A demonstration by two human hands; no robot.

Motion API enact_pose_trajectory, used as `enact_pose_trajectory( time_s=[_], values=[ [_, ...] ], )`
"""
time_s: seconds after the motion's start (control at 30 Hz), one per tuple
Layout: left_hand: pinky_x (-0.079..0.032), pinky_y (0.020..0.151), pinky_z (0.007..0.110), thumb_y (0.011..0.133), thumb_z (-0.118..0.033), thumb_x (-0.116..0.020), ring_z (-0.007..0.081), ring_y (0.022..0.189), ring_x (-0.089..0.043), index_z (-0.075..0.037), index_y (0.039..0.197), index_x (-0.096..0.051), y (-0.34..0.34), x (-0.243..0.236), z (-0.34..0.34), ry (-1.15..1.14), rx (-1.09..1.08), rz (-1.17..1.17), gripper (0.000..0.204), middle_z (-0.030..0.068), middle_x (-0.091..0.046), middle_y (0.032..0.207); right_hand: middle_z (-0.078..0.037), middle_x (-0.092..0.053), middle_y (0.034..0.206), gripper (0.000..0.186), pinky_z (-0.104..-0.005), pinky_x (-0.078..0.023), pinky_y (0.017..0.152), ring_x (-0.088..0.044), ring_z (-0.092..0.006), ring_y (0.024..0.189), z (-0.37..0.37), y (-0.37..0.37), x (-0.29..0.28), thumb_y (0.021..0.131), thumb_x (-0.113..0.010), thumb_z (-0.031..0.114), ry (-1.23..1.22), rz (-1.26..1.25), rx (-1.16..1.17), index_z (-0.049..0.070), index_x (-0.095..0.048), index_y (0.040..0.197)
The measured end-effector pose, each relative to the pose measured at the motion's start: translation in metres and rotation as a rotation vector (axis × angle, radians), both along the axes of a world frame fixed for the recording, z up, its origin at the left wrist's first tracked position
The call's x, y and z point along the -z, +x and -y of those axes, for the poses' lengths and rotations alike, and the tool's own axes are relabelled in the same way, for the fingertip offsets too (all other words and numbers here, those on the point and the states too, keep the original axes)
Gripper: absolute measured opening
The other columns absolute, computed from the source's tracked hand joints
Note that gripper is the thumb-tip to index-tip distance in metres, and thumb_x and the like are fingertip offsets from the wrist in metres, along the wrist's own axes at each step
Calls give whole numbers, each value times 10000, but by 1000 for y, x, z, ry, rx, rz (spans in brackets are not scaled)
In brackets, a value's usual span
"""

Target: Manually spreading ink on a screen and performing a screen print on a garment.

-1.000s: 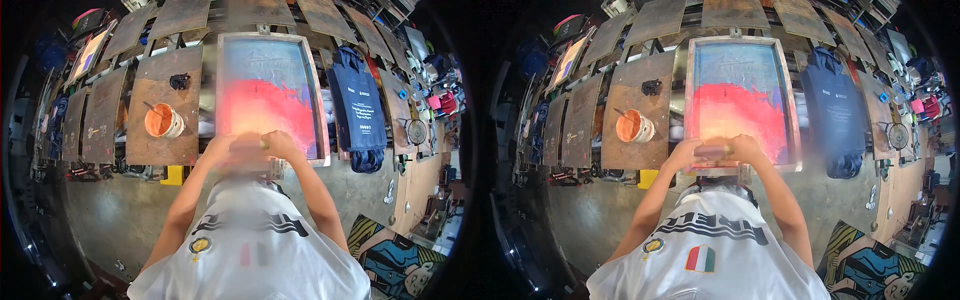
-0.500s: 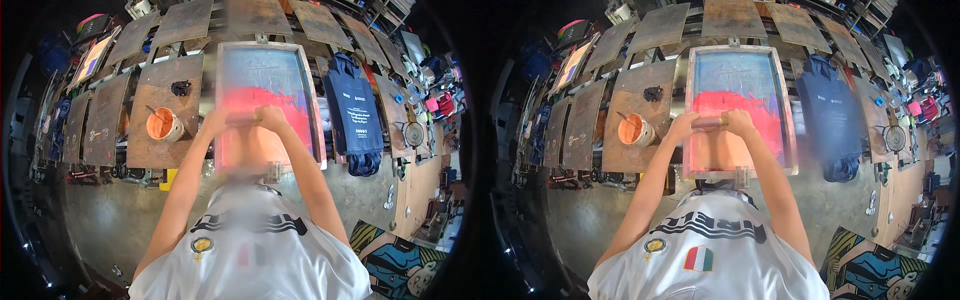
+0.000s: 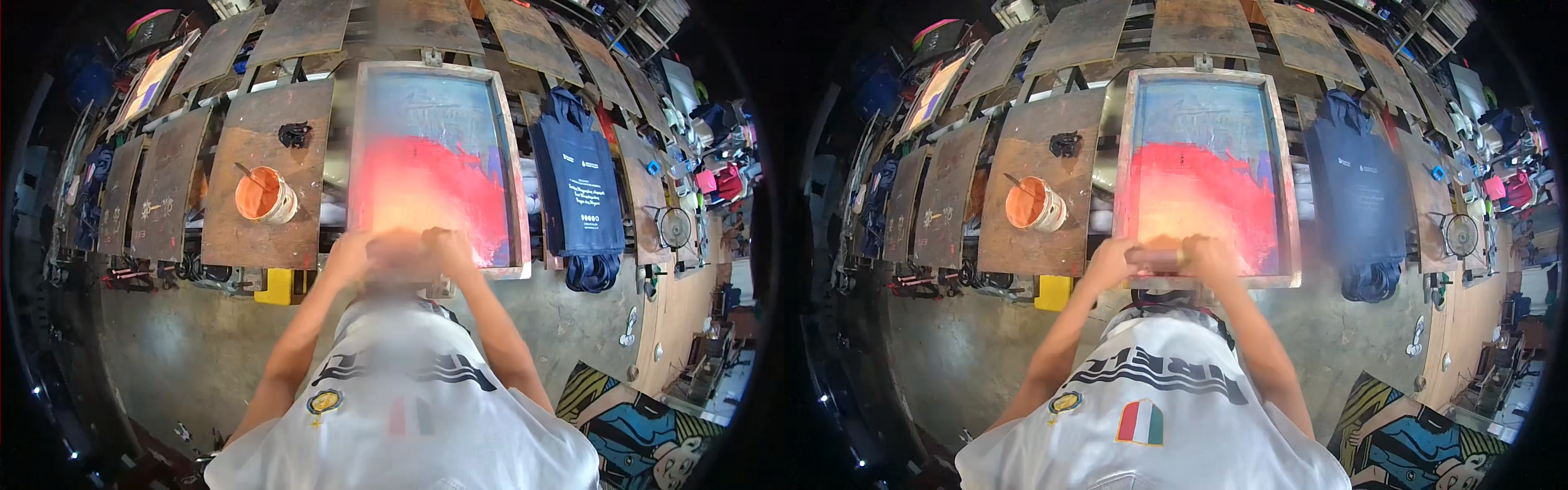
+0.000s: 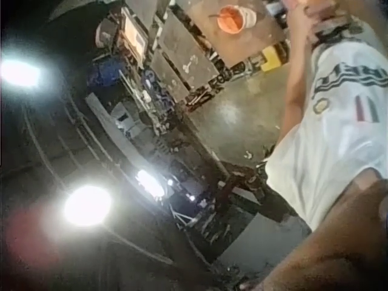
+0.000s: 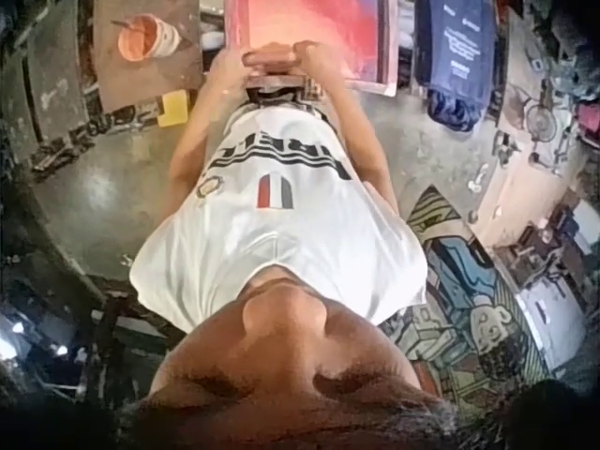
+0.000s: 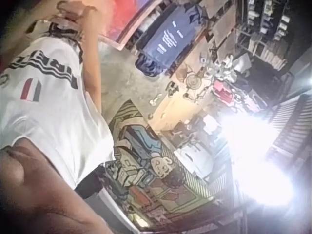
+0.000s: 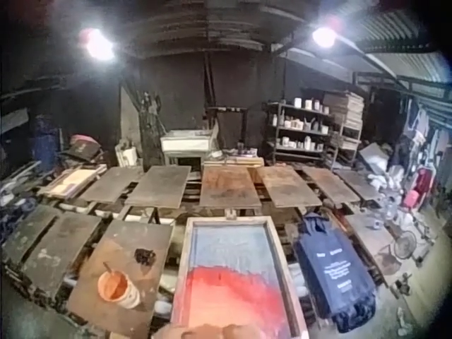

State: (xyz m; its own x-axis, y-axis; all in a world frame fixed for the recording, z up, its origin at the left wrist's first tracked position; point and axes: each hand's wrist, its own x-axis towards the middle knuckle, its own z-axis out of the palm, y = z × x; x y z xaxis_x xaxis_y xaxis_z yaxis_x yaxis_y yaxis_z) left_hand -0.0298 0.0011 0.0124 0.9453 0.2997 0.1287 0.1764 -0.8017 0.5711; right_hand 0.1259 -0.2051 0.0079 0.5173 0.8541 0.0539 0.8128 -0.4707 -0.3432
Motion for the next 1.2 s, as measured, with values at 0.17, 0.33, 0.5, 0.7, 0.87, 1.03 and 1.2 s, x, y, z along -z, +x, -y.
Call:
enact_pose_trajectory(
  time_s=[0.17, 0.33, 0.5, 0.7, 0.87, 1.03, 1.2],
  values=[
    [-519, 777, 351, 952, -256, -651, 219, 822, -661, -13, 1068, -692, 60, -101, -29, -768, 248, -279, 272, 139, -691, 914, -40, -703, 770, 376, -357, -517, 629, -646, -155, 674, -6, 76, -31, 616, -878, 204, 9, -683, -53, 40, -733, 921],
    [-509, 759, 373, 1008, -310, -537, 265, 777, -666, 3, 1059, -678, 87, -164, -10, -397, 485, 49, 348, 146, -704, 914, 6, -734, 894, 465, -315, -525, 713, -661, -131, 786, 3, 97, -21, 626, -905, 136, 39, -1366, -173, 34, -741, 1049],
    [-507, 752, 416, 999, -304, -523, 346, 817, -671, -13, 1021, -701, 97, -186, 13, -233, 531, -45, 342, 192, -696, 873, -8, -730, 967, 528, -305, -496, 890, -657, -127, 936, 9, 93, -14, 589, -908, 82, 180, -1422, -284, 29, -733, 1084],
    [-515, 720, 415, 979, -322, -574, 328, 748, -675, 4, 942, -724, 102, -182, 12, -275, 552, 26, 361, 183, -707, 838, -32, -729, 985, 536, -301, -532, 868, -679, -126, 926, 20, 106, -17, 561, -899, 10, 117, -1491, -215, 17, -729, 1069],
    [-512, 717, 378, 982, -288, -562, 293, 779, -676, -19, 1062, -705, 97, -185, 10, -346, 553, -13, 315, 169, -704, 873, -57, -728, 977, 518, -288, -570, 812, -704, -129, 872, 15, 108, -38, 565, -883, -25, 38, -1503, -201, 4, -720, 1056],
    [-508, 693, 330, 987, -283, -569, 199, 735, -650, -27, 1080, -702, 94, -184, 5, -422, 501, -30, 303, 122, -702, 859, -36, -716, 881, 503, -245, -495, 586, -651, -70, 700, 19, 115, -38, 598, -892, 24, 82, -1403, -165, 6, -704, 1064],
    [-521, 763, 327, 1034, -319, -516, 163, 823, -640, 11, 1140, -664, 105, -100, -62, -709, 263, -5, 377, 74, -699, 978, 5, -612, 680, 326, -239, -388, 423, -524, -64, 487, 9, 106, -109, 762, -843, 195, 128, -1167, -64, 11, -693, 986]
  ],
)
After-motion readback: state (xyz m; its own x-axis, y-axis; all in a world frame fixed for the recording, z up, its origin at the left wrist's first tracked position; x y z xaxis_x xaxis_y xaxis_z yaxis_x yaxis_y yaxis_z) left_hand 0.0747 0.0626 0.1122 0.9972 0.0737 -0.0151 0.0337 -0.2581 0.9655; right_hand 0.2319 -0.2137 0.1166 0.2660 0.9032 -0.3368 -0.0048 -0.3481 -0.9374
